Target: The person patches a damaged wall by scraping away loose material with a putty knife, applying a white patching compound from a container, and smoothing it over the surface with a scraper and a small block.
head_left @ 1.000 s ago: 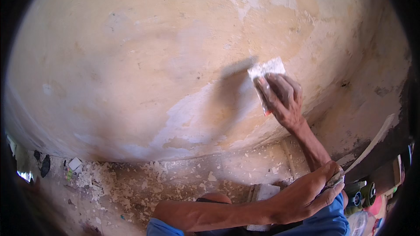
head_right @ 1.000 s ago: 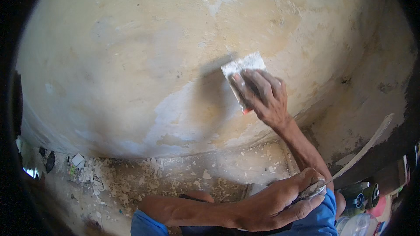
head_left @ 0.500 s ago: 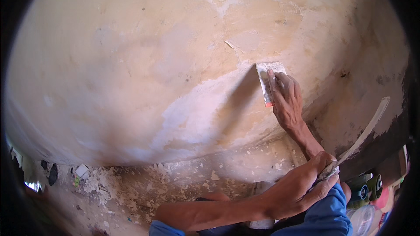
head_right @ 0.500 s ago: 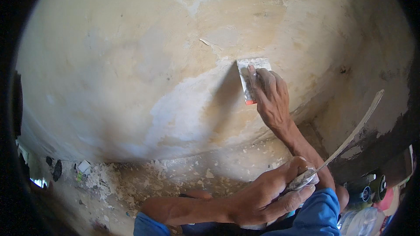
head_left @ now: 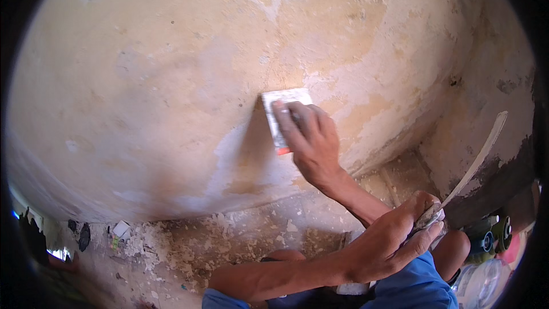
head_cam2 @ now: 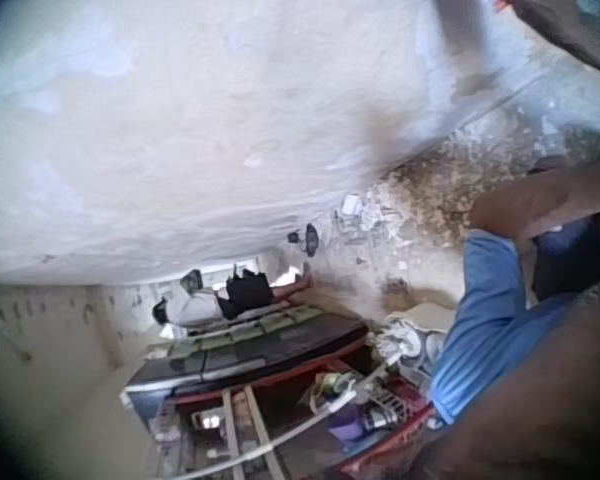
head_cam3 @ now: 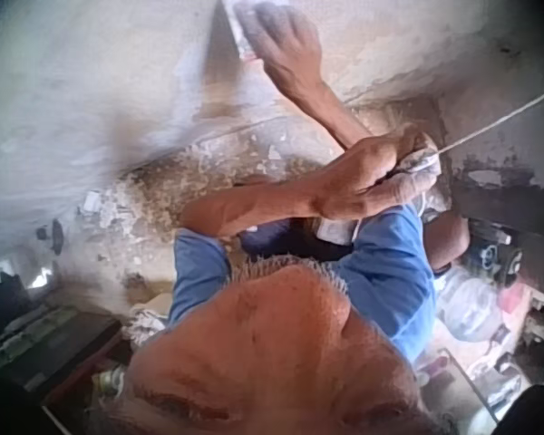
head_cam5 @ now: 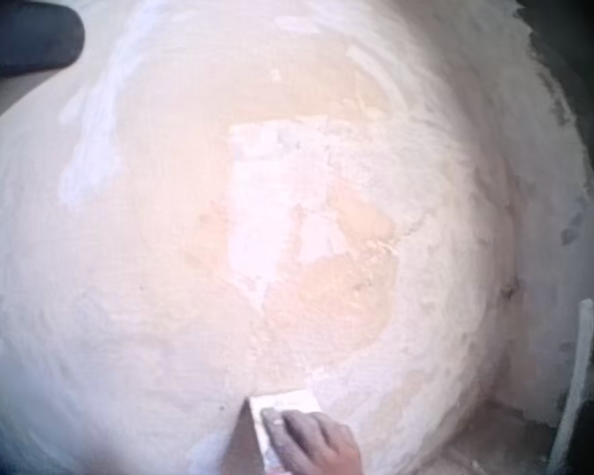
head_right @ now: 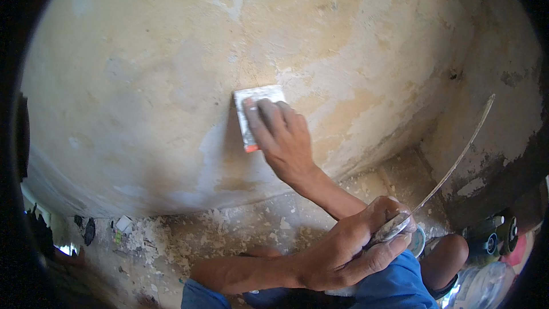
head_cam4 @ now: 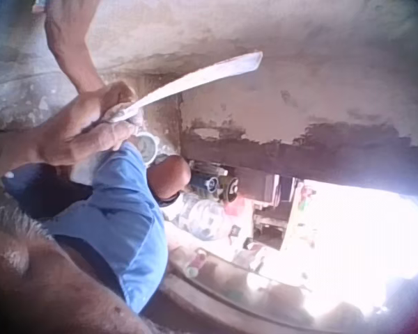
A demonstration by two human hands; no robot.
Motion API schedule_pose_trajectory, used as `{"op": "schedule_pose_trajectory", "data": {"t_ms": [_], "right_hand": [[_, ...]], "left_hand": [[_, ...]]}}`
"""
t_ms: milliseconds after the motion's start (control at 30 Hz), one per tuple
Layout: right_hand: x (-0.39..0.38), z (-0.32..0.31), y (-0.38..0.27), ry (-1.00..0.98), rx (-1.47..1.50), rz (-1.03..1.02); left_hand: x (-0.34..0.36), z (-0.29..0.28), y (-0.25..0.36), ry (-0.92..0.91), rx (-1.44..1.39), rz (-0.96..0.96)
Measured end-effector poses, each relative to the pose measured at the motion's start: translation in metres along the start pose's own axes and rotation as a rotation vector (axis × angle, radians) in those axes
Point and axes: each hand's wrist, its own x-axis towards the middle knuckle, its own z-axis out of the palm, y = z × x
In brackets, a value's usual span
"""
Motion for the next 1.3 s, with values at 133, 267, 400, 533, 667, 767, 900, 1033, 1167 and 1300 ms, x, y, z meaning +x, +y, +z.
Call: {"op": "schedule_pose_trajectory", "data": {"t_ms": [133, 267, 400, 533, 667, 767, 900, 1033, 1167, 1300], "right_hand": [[0.017, 0.0, 0.036, 0.221, -0.122, 0.09], [-0.018, 0.021, 0.044, -0.027, -0.105, -0.012], [-0.039, 0.004, 0.038, -0.053, -0.031, 0.047], [0.018, -0.017, 0.052, 0.251, -0.12, 0.209], [0.022, 0.026, 0.014, 0.21, -0.15, 0.17], [0.004, 0.018, -0.023, 0.045, 0.026, 0.083], [0.004, 0.009, 0.0, 0.11, -0.035, -0.101], [0.036, 0.025, 0.04, 0.082, -0.186, -0.29], [0.011, 0.01, 0.058, -0.151, -0.244, -0.326], [-0.011, -0.01, 0.058, -0.184, -0.178, -0.291]], "left_hand": [[0.0, 0.001, 0.006, 0.02, 0.03, 0.015], [0.002, 0.001, 0.003, -0.001, -0.002, 0.026], [-0.001, -0.007, 0.008, 0.012, -0.059, -0.029], [0.001, 0.006, 0.014, 0.014, -0.013, 0.008], [0.002, 0.006, 0.007, -0.013, -0.047, 0.0], [0.0, 0.001, 0.004, 0.006, -0.021, -0.012], [0.0, 0.002, 0.01, 0.002, -0.057, 0.028], [-0.003, -0.001, 0.008, 0.004, -0.019, 0.028], [-0.002, -0.008, 0.016, -0.018, -0.088, -0.053], [-0.003, -0.01, 0.017, -0.034, -0.103, -0.031]]}}
